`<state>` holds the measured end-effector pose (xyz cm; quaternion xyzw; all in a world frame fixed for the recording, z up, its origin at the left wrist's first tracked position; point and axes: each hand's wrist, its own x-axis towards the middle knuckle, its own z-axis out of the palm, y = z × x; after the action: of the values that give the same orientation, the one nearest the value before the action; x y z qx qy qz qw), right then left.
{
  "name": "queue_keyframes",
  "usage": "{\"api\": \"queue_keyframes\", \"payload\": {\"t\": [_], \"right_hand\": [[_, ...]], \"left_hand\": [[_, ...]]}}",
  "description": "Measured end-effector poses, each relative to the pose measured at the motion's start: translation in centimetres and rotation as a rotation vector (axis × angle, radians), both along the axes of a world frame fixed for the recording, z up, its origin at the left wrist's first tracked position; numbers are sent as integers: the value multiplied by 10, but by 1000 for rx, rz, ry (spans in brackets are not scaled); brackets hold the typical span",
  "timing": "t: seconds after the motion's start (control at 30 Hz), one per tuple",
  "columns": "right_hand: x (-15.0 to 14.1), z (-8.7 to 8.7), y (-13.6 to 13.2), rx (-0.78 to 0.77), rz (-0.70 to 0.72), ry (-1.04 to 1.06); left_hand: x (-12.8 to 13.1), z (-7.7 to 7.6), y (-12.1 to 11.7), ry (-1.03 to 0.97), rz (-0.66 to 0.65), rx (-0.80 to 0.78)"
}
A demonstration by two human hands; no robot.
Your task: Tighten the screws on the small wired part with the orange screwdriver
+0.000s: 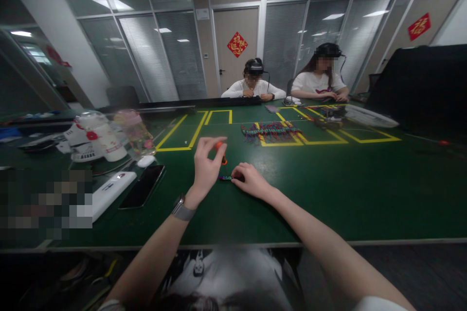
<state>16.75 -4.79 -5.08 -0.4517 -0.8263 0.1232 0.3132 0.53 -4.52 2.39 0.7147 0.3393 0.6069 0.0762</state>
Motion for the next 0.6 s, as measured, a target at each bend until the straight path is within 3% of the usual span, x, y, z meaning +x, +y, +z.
{"api": "queue_keyframes", "payload": {"t": [0.2,0.33,0.6], "right_hand": [[1,-2,1,13,3,-1],[0,-2,1,12,-1,-9],[1,-3,3,20,2,-7]], "left_hand": [[0,0,1,-12,-92,6],[0,-2,2,-12,-35,32],[0,-1,1,1,-63,26]]}}
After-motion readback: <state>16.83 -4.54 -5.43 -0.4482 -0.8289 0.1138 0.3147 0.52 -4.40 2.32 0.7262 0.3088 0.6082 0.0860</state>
